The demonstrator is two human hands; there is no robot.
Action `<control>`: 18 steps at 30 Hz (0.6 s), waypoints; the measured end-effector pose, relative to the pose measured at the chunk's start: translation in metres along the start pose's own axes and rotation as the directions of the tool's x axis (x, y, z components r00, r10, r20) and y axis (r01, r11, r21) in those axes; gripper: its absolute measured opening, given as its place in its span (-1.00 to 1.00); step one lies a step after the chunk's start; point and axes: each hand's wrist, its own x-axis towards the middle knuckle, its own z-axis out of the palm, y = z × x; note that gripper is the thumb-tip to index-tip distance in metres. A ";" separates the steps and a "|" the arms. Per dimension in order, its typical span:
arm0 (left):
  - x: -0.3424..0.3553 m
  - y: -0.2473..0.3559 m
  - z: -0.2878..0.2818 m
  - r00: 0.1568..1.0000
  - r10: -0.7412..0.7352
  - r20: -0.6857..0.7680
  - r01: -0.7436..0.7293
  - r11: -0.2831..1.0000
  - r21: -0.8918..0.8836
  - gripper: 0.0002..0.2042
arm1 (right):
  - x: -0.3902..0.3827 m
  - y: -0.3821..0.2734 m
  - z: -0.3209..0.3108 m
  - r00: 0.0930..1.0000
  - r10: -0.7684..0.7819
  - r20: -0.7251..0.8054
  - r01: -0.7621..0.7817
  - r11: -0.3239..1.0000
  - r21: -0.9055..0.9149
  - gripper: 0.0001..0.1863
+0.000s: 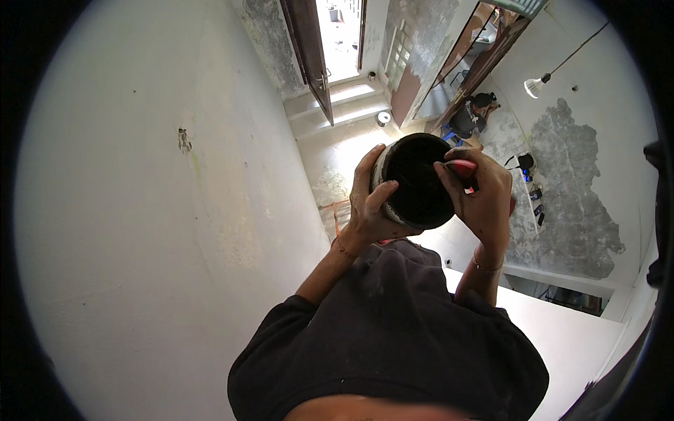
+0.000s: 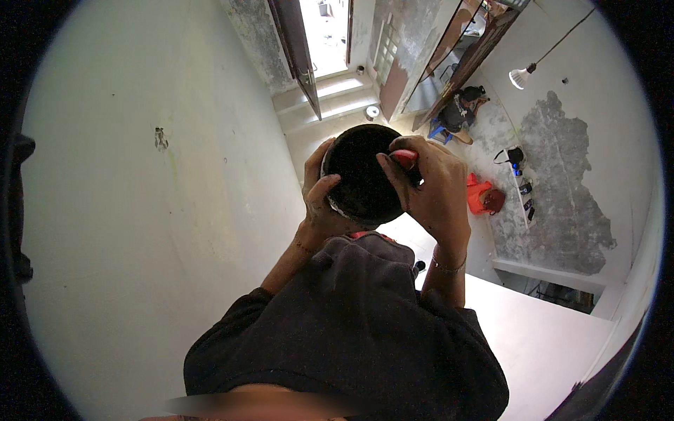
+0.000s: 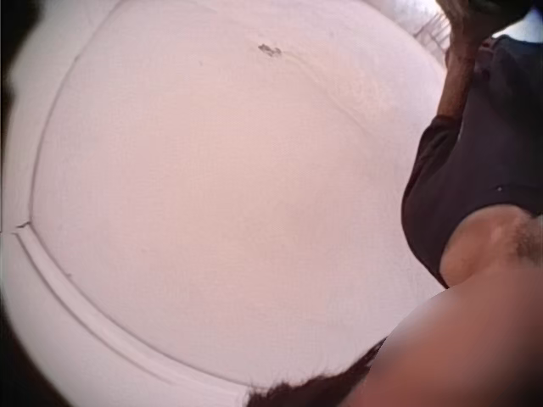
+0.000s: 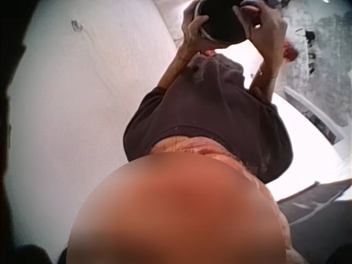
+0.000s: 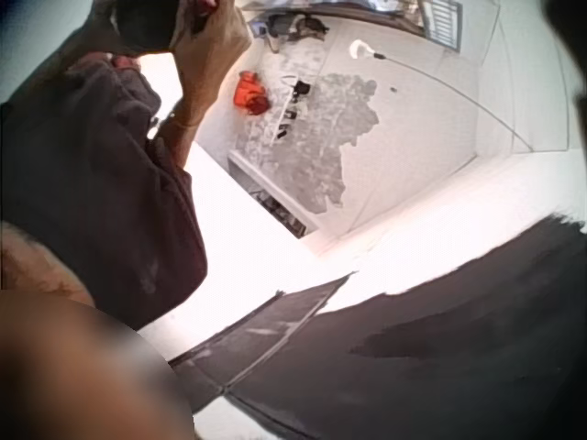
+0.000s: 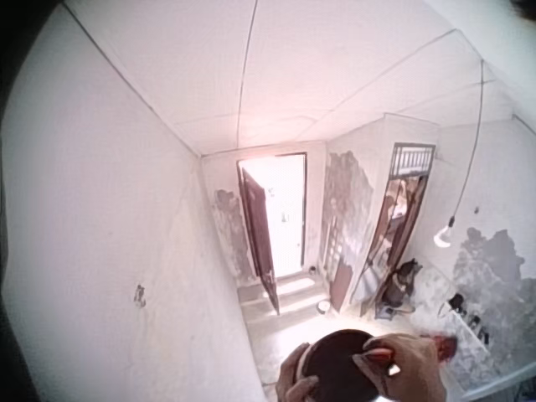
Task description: The person paints a white ceiling with black paint using a brush and a small container. They repeatedly dip the brush into the container and apply paint in long strokes across the ceiling panels.
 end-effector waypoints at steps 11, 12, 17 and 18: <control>0.004 0.001 -0.008 1.000 0.007 -0.020 -0.006 0.999 0.041 0.14 | -0.002 -0.004 0.005 0.992 0.118 -0.050 -0.121 0.991 -0.054 -0.76; 0.003 0.001 -0.008 1.000 0.010 -0.011 -0.009 0.999 0.040 0.14 | -0.002 -0.005 0.005 0.989 0.116 -0.087 -0.118 0.993 -0.028 -0.77; 0.004 -0.002 -0.012 1.000 0.001 -0.011 0.000 0.999 0.037 0.14 | -0.001 -0.005 0.006 0.974 0.134 -0.181 -0.141 0.989 -0.031 -0.80; 0.004 -0.002 -0.013 1.000 -0.001 -0.004 0.001 0.999 0.035 0.14 | -0.001 -0.005 0.006 0.974 0.118 -0.194 -0.127 0.991 -0.032 -0.81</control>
